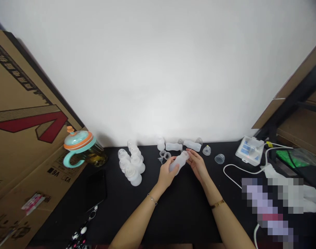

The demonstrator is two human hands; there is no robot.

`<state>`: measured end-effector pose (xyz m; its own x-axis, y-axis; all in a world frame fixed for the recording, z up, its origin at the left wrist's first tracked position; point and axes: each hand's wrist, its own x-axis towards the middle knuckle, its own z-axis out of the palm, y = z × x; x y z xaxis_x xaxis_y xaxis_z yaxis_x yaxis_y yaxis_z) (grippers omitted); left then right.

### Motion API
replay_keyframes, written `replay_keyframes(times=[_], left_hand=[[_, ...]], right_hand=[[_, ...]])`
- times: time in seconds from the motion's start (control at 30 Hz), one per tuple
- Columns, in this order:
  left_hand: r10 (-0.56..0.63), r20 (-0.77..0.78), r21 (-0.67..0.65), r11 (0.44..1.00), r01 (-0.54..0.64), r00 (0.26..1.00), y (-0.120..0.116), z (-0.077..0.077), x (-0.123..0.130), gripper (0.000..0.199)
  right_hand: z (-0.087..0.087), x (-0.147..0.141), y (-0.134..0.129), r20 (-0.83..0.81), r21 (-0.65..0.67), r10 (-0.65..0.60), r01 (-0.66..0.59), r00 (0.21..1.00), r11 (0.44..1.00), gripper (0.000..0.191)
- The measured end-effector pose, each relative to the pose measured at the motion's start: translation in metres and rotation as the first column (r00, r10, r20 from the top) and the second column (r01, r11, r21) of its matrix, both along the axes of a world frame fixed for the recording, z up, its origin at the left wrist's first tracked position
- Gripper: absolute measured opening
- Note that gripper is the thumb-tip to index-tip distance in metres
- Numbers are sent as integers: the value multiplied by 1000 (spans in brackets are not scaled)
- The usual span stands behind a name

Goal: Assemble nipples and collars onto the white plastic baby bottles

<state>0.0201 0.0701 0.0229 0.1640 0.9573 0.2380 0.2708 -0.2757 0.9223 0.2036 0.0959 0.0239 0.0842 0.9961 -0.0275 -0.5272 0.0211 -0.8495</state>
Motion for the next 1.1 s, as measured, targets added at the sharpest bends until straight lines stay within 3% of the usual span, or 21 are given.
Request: replay_keyframes(times=[0.53, 0.87, 1.1], left_hand=[[-7, 62, -50, 999, 10, 998, 1, -1, 1, 42], [-20, 304, -204, 975, 86, 953, 10, -10, 2, 47], [-50, 464, -315, 924, 218, 884, 11, -5, 1, 64]], right_hand=[[5, 1, -3, -38, 36, 37, -36, 999, 999, 43], [3, 2, -3, -35, 63, 61, -59, 998, 996, 41], [4, 2, -4, -52, 87, 94, -89, 994, 992, 41]])
